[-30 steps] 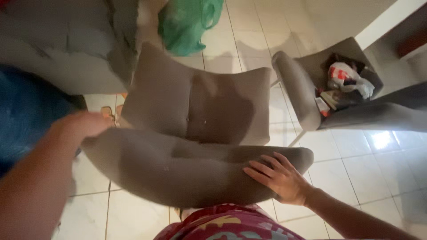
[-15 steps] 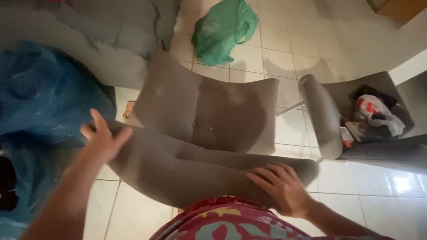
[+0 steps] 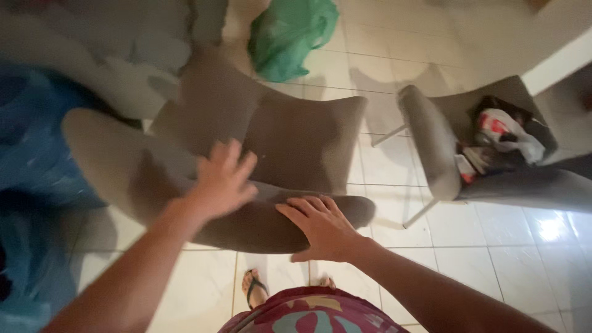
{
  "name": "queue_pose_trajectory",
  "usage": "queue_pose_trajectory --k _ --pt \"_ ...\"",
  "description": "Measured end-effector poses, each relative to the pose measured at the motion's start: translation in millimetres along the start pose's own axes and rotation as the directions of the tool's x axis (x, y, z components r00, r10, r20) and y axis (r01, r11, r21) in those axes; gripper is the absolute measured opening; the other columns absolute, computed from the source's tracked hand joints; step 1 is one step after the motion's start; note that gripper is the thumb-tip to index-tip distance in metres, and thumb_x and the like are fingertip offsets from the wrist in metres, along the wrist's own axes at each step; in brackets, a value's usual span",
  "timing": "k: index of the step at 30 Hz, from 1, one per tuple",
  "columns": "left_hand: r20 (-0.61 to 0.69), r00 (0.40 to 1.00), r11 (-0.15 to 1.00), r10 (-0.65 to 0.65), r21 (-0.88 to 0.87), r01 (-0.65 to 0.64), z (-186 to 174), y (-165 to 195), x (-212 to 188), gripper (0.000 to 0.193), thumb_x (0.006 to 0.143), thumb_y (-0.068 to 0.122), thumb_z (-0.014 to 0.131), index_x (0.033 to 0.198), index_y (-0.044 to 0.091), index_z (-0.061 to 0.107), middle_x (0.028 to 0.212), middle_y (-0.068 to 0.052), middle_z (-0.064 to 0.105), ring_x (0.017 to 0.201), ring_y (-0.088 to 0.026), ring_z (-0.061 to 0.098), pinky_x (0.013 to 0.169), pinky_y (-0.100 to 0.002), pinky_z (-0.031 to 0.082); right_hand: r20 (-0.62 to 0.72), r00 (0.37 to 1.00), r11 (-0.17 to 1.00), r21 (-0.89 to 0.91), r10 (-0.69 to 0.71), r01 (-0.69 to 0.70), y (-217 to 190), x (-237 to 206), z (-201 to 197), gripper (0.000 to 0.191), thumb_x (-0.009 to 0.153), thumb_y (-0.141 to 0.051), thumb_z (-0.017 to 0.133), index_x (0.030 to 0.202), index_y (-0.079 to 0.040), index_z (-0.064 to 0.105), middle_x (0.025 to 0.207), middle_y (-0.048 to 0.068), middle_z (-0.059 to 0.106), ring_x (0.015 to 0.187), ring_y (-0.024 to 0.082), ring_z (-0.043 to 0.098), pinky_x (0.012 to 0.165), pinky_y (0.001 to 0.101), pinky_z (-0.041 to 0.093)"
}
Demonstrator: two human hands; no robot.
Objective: The person pushes gray upholstered chairs under a glass dining table and repositions them, then carries a white metal chair across a concrete-floored workshop area and moves a wooden chair against the wall, rearranging the furniture layout.
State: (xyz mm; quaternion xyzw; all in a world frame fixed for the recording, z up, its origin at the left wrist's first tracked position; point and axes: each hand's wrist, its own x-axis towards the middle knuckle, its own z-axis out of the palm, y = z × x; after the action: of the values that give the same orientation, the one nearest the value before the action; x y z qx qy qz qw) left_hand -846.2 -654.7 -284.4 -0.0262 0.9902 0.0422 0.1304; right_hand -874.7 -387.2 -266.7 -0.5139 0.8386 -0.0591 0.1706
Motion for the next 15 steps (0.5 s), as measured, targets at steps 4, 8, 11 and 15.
queue_pose_trajectory --k 4,8,11,15 --pt "0.017 0.977 0.953 0.210 -0.226 -0.201 11 70 9 0.086 0.096 0.049 0.060 0.164 0.023 0.014 0.170 -0.020 -0.004 0.153 -0.045 -0.001 0.119 -0.066 0.013 -0.298 0.946 0.988 0.128 0.123 -0.088 24 -46 -3 0.071 0.085 -0.042 0.080 0.141 -0.012 0.050 0.147 0.016 0.047 0.138 0.037 0.040 0.111 0.0563 0.030" --pt "-0.016 0.942 0.908 0.335 -0.260 -0.327 11 149 28 0.085 0.097 0.042 0.059 0.163 0.020 0.010 0.169 -0.019 0.000 0.155 -0.045 0.003 0.121 -0.065 0.014 -0.456 0.805 0.918 0.292 0.381 -0.269 66 -138 14 0.051 0.089 -0.030 0.074 0.135 -0.014 0.058 0.142 0.012 0.055 0.135 0.035 0.049 0.112 0.0497 0.039" --pt "-0.081 0.856 0.828 0.511 -0.221 -0.515 14 253 43 0.087 0.097 0.036 0.059 0.164 0.019 0.005 0.168 -0.021 0.002 0.154 -0.046 0.004 0.121 -0.063 0.013 -0.421 0.664 0.780 0.432 0.618 -0.453 100 -248 36 0.043 0.091 -0.025 0.071 0.131 -0.016 0.060 0.139 0.009 0.059 0.134 0.032 0.053 0.111 0.0467 0.043" --pt "-0.041 0.768 0.745 0.639 -0.217 -0.631 18 409 46 0.092 0.094 0.038 0.061 0.163 0.024 0.002 0.169 -0.018 0.001 0.156 -0.043 0.003 0.123 -0.060 0.013 -0.251 0.504 0.560 0.470 0.826 -0.683 137 -406 72 0.042 0.089 -0.022 0.071 0.129 -0.018 0.060 0.142 0.008 0.054 0.136 0.033 0.047 0.110 0.0473 0.040"
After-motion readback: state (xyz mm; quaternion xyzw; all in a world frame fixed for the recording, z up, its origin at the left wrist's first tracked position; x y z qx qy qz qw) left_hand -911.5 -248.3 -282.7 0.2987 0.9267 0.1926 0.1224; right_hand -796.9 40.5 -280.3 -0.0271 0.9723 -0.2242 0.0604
